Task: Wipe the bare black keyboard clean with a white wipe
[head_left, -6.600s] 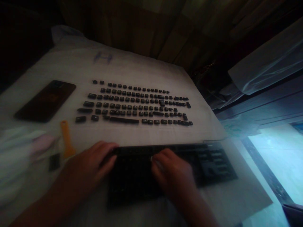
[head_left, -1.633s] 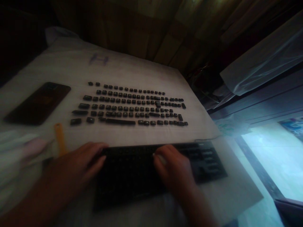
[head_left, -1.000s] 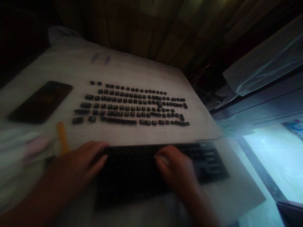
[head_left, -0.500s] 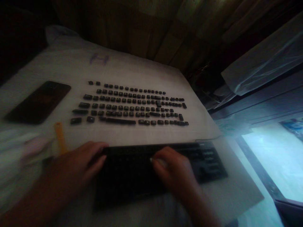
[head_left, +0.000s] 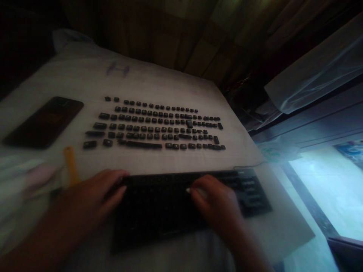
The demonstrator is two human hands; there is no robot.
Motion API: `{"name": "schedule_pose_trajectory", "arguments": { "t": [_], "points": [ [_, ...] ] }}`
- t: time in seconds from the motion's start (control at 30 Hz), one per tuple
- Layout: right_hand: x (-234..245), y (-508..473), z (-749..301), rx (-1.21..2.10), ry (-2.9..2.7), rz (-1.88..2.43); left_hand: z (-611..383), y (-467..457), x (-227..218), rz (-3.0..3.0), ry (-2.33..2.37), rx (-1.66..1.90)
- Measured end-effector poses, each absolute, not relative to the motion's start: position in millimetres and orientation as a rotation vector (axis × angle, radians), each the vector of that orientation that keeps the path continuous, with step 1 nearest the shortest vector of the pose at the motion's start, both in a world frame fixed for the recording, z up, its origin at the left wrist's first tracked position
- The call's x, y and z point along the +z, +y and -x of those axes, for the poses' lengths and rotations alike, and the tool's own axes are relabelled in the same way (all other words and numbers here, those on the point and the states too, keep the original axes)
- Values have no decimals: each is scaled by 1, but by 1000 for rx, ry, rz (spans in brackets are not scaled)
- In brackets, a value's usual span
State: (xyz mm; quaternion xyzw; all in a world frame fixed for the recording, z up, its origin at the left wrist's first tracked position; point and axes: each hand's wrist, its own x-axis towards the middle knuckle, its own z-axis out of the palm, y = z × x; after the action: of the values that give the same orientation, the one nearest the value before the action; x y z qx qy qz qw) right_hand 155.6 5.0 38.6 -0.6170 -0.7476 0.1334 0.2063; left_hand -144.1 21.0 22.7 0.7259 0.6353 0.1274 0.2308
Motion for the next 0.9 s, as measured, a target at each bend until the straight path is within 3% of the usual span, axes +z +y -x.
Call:
{"name": "schedule_pose_trajectory", "arguments": {
  "t": [0.27, 0.5, 0.63, 0.9],
  "points": [
    [48, -8, -154, 904, -1617, 1702, 146, 19, 27, -2110, 1752, 371],
    [49, -26, -140, 1458, -1160, 1493, 107, -7, 38, -2327, 1518, 822],
    [50, -30, -132, 1544, -1062, 1325, 72, -21, 38, -2193, 1194, 961],
    [52, -41, -135, 1444, -1181, 1256, 44, -30, 45, -1798, 1073, 975]
  ]
}}
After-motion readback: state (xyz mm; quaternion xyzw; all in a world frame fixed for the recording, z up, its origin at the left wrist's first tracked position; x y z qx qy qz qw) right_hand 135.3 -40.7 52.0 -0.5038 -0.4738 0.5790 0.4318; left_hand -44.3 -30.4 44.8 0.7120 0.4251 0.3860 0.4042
